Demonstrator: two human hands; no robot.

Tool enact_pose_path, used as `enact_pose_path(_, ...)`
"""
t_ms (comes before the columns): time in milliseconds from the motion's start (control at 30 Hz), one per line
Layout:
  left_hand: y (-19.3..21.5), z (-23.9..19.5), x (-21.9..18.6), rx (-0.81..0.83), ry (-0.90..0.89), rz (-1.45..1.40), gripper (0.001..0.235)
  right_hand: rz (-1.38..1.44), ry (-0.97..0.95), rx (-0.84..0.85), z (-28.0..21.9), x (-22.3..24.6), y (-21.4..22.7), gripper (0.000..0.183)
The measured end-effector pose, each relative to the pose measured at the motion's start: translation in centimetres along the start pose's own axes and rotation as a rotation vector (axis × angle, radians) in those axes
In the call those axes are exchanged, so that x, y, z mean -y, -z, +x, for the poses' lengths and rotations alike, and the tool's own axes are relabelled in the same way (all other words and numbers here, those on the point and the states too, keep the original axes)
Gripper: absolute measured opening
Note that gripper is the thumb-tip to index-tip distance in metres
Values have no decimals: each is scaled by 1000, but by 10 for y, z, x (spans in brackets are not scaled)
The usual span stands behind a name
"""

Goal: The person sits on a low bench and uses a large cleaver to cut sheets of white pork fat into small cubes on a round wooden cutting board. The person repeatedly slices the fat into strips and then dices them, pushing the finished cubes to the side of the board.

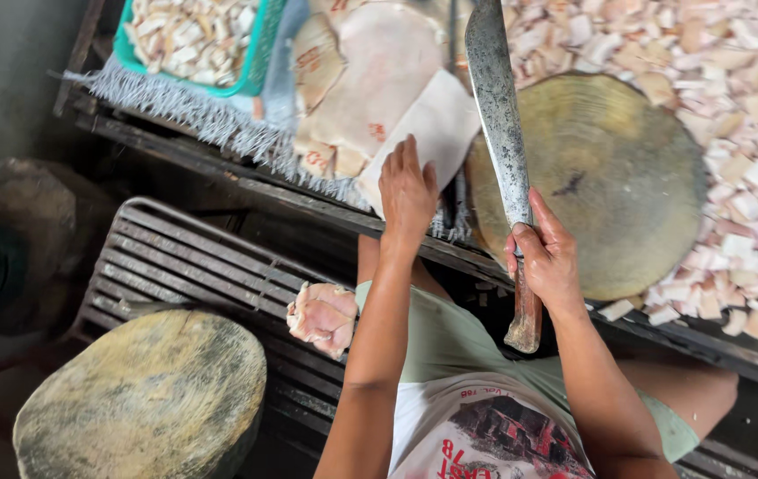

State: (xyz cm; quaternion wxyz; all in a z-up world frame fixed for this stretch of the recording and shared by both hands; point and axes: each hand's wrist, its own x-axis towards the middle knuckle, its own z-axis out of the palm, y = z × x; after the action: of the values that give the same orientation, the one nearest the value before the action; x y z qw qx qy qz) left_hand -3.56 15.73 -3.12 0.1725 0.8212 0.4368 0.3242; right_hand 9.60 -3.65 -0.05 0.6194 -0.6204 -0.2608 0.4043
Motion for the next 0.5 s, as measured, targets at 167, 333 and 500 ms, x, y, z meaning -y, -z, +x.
enact_pose_path(167, 3, 19, 44, 102, 184, 65, 74, 4, -66, 62, 18, -9, -39, 63)
enact_pose_path(333, 4, 38, 51, 344, 453, 91, 71, 24, -120, 57, 22, -19, -50, 64)
enact_pose_path(500, 8, 48, 66, 362, 285, -109, 46, 83, -126, -20, 22, -14, -40, 66)
